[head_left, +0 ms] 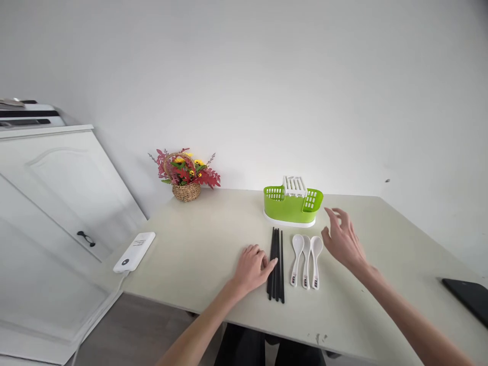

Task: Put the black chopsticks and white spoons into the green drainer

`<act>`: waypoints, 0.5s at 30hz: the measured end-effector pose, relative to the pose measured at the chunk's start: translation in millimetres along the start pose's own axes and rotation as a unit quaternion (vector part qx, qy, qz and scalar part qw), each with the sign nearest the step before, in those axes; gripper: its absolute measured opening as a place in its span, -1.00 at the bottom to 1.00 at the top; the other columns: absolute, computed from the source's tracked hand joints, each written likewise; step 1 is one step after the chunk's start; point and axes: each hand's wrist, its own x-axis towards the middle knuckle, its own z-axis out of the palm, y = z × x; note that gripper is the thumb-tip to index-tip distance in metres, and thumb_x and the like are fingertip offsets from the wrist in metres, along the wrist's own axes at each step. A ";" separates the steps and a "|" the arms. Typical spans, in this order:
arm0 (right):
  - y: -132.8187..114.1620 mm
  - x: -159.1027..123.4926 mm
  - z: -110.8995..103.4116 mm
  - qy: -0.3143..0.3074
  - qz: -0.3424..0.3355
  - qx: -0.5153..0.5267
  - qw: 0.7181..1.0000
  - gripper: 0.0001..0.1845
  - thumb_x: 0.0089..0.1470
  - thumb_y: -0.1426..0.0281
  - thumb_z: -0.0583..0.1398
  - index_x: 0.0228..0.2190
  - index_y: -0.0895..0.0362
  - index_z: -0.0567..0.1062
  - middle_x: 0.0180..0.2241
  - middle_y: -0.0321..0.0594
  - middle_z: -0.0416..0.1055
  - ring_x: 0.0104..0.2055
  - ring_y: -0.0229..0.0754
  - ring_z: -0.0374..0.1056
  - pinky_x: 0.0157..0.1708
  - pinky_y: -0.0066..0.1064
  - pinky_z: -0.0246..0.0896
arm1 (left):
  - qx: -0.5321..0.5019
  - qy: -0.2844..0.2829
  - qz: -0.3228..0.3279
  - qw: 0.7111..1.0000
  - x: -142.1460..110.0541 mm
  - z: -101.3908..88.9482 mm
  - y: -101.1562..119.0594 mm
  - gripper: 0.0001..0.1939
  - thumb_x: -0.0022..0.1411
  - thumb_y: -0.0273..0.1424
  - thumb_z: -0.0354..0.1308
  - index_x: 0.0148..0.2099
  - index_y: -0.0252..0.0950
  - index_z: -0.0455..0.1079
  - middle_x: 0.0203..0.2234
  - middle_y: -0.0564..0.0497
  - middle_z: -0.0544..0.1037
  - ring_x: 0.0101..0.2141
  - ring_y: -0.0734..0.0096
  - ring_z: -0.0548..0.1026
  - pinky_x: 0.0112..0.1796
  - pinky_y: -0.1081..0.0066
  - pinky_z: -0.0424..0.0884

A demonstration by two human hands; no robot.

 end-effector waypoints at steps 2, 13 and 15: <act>-4.1 23.7 4.0 -0.051 -0.020 -0.058 0.997 -0.27 0.21 0.44 0.01 0.39 0.13 0.05 0.39 0.15 -0.02 0.41 0.29 -0.03 0.19 0.17 0.24 | 0.015 0.007 0.002 1.000 -3.5 1.0 2.1 -0.61 0.40 -0.16 0.14 -0.45 -0.26 0.30 -0.35 -0.02 0.48 -0.24 0.26 0.46 -0.11 0.23 0.35; 11.2 28.7 25.5 -0.169 -0.043 -0.084 0.981 -0.31 0.21 0.51 -0.06 0.35 0.17 0.19 0.41 0.06 0.09 0.31 0.16 0.26 0.20 0.05 0.28 | 0.010 0.018 0.006 1.000 -5.8 0.6 -7.1 -0.78 0.37 -0.28 0.17 -0.33 -0.24 0.30 -0.34 0.02 0.50 -0.25 0.28 0.46 -0.11 0.22 0.36; 12.7 26.9 21.3 -0.176 -0.042 -0.085 0.980 -0.33 0.23 0.50 -0.08 0.35 0.15 0.19 0.41 0.01 0.09 0.24 0.13 0.35 0.16 -0.01 0.33 | 0.005 0.018 0.002 1.000 -5.9 -0.7 -6.4 -0.81 0.36 -0.30 0.18 -0.30 -0.24 0.30 -0.33 0.03 0.51 -0.25 0.28 0.47 -0.11 0.22 0.37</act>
